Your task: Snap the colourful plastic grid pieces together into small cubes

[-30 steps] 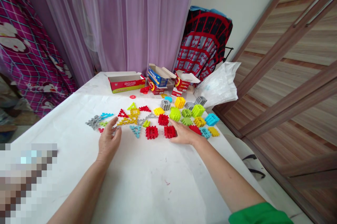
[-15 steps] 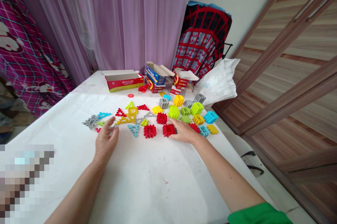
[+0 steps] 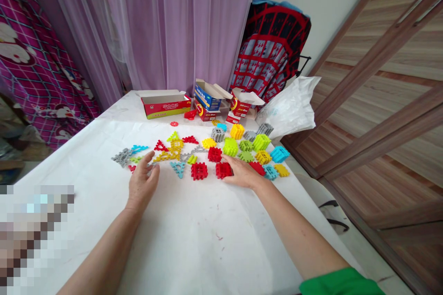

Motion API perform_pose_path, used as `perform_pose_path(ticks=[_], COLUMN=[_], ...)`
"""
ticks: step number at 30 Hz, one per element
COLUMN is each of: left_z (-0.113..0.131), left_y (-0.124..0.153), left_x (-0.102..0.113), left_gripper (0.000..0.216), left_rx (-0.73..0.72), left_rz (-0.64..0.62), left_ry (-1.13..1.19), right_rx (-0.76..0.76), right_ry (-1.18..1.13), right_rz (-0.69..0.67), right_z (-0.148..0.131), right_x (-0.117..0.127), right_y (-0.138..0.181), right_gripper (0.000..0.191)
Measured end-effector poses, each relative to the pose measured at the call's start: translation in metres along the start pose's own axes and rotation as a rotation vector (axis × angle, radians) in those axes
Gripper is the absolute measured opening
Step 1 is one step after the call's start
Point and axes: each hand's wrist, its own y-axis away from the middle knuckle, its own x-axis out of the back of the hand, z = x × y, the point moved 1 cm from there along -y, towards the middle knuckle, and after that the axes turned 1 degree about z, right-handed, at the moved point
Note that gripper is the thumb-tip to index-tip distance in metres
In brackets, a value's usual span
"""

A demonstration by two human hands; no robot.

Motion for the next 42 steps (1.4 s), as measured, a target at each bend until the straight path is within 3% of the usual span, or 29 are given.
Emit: perform_pose_path(ticks=[7, 12, 15, 19, 25, 32, 42], left_z=[0.002, 0.022, 0.043, 0.064, 0.059, 0.062, 0.075], left_y=[0.000, 0.014, 0.037, 0.064, 0.037, 0.001, -0.009], left_x=[0.001, 0.004, -0.002, -0.027, -0.059, -0.055, -0.069], left_gripper=[0.048, 0.038, 0.032, 0.036, 0.085, 0.083, 0.086], left_rx=[-0.024, -0.356, -0.549, -0.774, -0.594, -0.671, -0.671], left_rz=[0.005, 0.022, -0.110, -0.359, -0.385, -0.587, -0.764], left_ry=[-0.061, -0.164, -0.148, -0.261, -0.464, -0.585, -0.715], right_rx=[-0.004, -0.012, -0.088, -0.162, -0.153, -0.127, -0.152], right_ry=[-0.005, -0.041, -0.115, -0.340, -0.499, -0.582, -0.632], right_rz=[0.001, 0.069, 0.207, 0.419, 0.630, 0.715, 0.701], right_z=[-0.001, -0.001, 0.001, -0.003, -0.017, -0.012, -0.007], right_x=[-0.001, 0.007, 0.008, -0.006, -0.033, -0.037, -0.038], right_y=[-0.001, 0.005, 0.016, 0.034, 0.050, 0.053, 0.057], right_gripper=[0.082, 0.077, 0.054, 0.033, 0.025, 0.024, 0.024])
